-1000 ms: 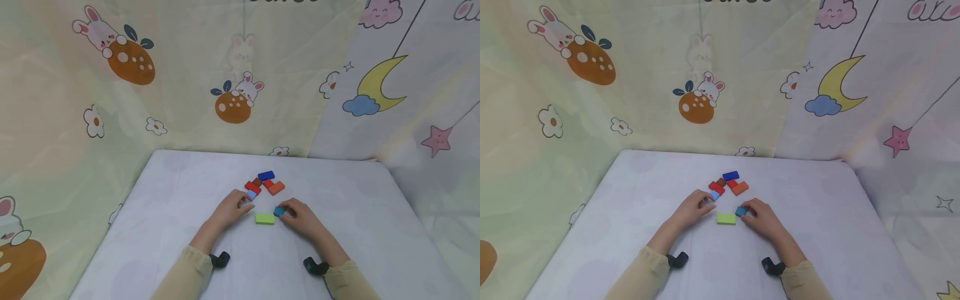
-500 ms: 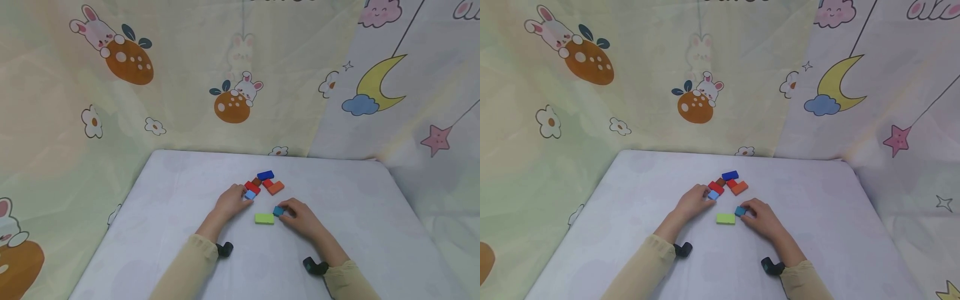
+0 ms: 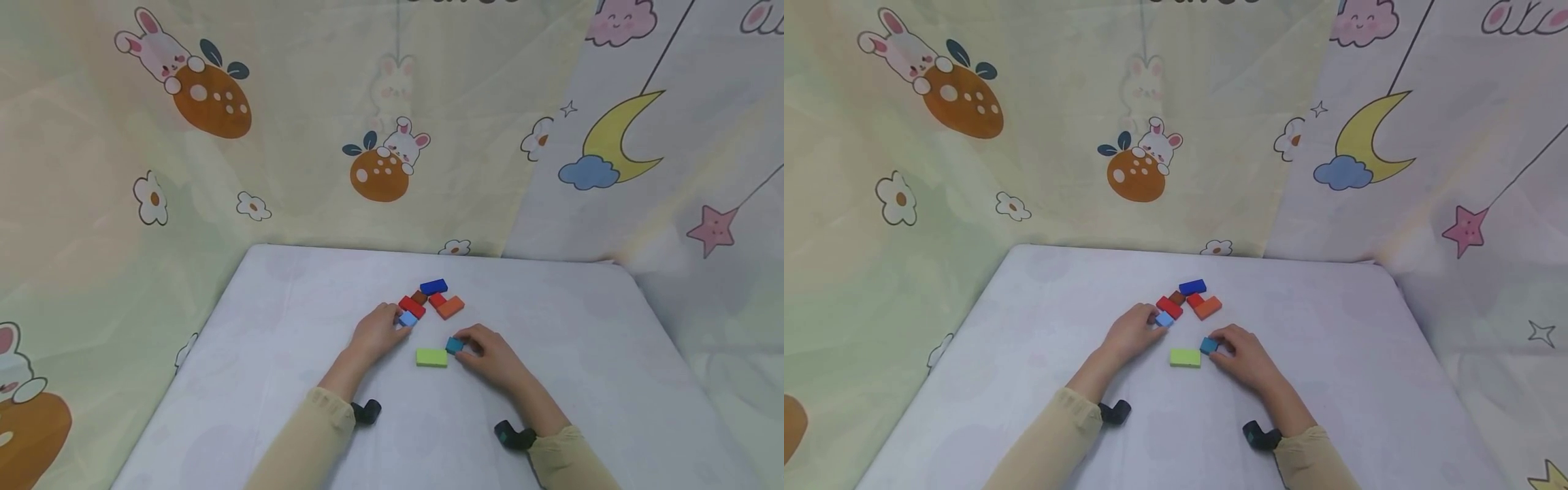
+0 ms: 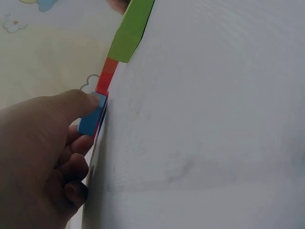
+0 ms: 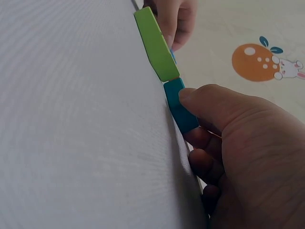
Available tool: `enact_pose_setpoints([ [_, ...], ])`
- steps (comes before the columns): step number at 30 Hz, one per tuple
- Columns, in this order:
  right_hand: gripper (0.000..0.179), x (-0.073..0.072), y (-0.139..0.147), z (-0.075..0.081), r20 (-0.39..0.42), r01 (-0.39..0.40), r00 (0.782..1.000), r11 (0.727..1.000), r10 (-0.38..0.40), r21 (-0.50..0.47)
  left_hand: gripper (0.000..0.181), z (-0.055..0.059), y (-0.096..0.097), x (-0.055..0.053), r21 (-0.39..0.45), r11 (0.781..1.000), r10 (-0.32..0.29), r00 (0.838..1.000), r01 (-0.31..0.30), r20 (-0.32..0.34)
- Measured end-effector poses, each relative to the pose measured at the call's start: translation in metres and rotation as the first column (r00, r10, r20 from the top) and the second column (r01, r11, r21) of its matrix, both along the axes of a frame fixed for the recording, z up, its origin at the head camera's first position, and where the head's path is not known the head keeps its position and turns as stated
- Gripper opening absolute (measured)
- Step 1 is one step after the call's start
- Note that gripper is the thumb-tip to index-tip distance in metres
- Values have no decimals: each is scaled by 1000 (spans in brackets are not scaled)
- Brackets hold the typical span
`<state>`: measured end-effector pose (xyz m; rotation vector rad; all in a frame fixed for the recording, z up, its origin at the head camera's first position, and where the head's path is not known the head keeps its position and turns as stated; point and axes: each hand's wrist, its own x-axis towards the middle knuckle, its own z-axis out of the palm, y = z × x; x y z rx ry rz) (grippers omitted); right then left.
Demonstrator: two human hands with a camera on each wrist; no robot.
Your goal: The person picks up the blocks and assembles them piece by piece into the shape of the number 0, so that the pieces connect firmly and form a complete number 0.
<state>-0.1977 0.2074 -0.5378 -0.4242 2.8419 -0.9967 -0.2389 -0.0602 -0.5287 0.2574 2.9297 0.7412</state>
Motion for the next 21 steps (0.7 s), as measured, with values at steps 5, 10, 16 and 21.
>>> enact_pose_setpoints([
  [5, 32, 0, 1, -1, 2, 7, 1000, 1000, -7, -1, 44, -1, -7, 7, 70, 998, -2, 1000, 3, -4],
  [10, 32, 0, 1, -1, -2, 4, 1000, 1000, -4, 13, 39, -2, -15, 17, 124, 991, -45, 999, 44, 2],
  [16, 31, 0, 2, -1, -5, 10, 1000, 1000, -10, 12, 37, -4, -20, 27, 132, 983, -136, 990, 131, 27],
  [21, 31, -1, 0, -3, 9, 18, 1000, 1000, -18, 18, 37, -6, -23, 30, 108, 980, -171, 985, 170, 2],
])
